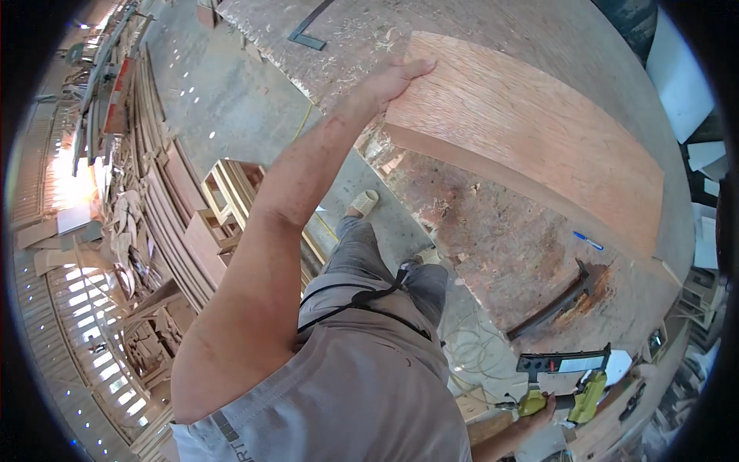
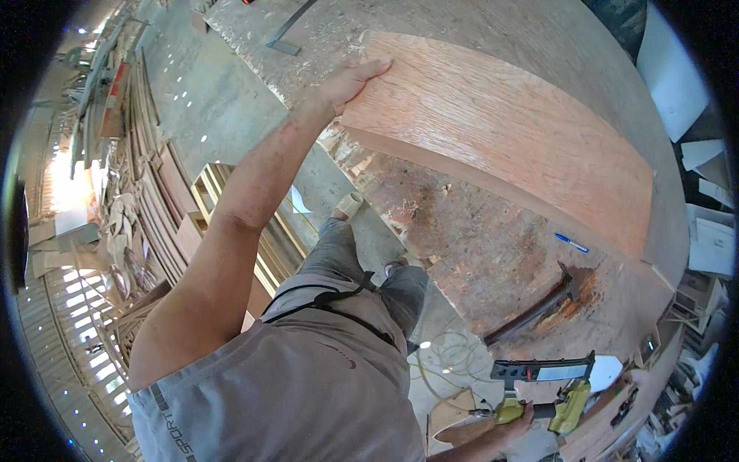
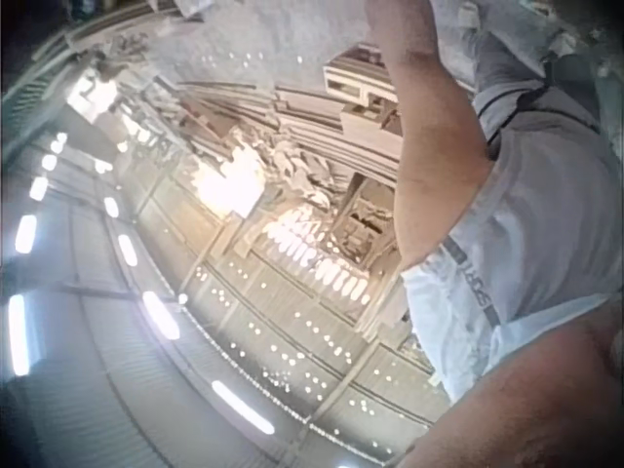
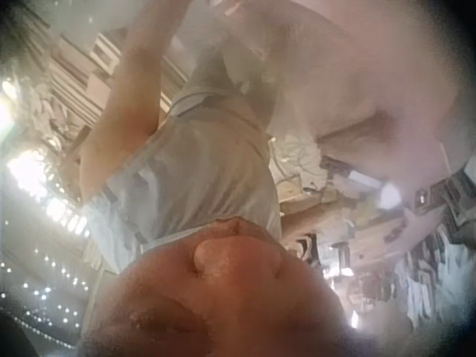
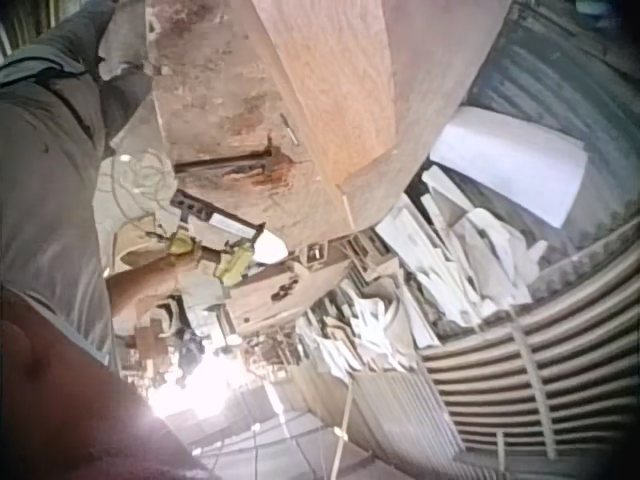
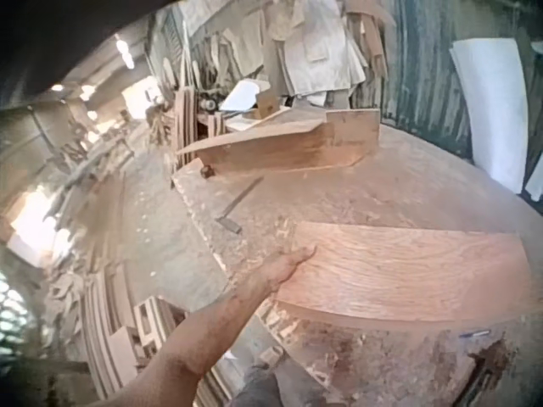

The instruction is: The person assembles a wooden furniture frame by attaching plywood panels to a wooden structure. They use a pneumatic nail gun to secure the panels and a hammer to drive in nails manually. The person positions the panels, aligns them with the frame, and fastens them securely.

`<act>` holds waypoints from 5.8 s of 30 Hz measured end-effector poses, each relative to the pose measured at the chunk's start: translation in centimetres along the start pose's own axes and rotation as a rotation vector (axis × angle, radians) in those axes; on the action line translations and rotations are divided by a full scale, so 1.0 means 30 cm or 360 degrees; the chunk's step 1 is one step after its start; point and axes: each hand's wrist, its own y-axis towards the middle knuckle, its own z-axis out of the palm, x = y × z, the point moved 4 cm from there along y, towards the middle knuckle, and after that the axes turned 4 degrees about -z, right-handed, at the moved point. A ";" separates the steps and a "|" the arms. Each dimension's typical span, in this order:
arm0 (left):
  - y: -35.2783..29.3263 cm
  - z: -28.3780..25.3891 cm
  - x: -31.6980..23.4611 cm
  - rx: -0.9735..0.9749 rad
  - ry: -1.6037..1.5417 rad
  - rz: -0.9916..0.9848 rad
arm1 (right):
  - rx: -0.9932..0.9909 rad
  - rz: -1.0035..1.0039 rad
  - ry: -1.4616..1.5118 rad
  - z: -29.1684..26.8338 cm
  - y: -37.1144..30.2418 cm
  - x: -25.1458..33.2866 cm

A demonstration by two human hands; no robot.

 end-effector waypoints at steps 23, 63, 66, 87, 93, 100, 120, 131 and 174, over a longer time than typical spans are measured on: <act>0.036 0.009 0.036 0.0110 0.0076 0.0272 | 0.1264 -0.0927 -0.0510 1.224 -1.531 0.633; 0.026 0.000 0.009 0.0026 0.0419 0.0399 | 0.1462 -0.0919 -0.1078 1.681 -1.665 0.658; 0.023 0.008 0.010 0.0021 0.0420 0.0430 | 0.1422 -0.0882 -0.1040 1.675 -1.667 0.652; 0.103 0.040 0.065 -0.0080 0.0549 0.0472 | 0.1208 -0.0845 -0.1123 1.678 -1.735 0.617; 0.073 0.027 0.039 -0.0069 0.0595 0.0575 | 0.1234 -0.0882 -0.1119 1.637 -1.716 0.624; 0.052 -0.014 0.026 0.0118 0.0174 0.0407 | 0.0886 -0.0970 -0.0826 1.379 -1.642 0.626; 0.022 0.006 0.001 0.0221 -0.0060 -0.0247 | -0.0211 -0.0016 0.0553 0.274 -0.614 -0.021; 0.145 -0.040 -0.086 -0.0906 0.0535 -0.0571 | 0.0050 -0.0038 0.0385 0.071 0.501 -0.105; 0.301 0.997 -0.024 -0.0549 0.2739 0.0196 | 0.1247 -0.2244 -0.1924 1.195 0.562 1.028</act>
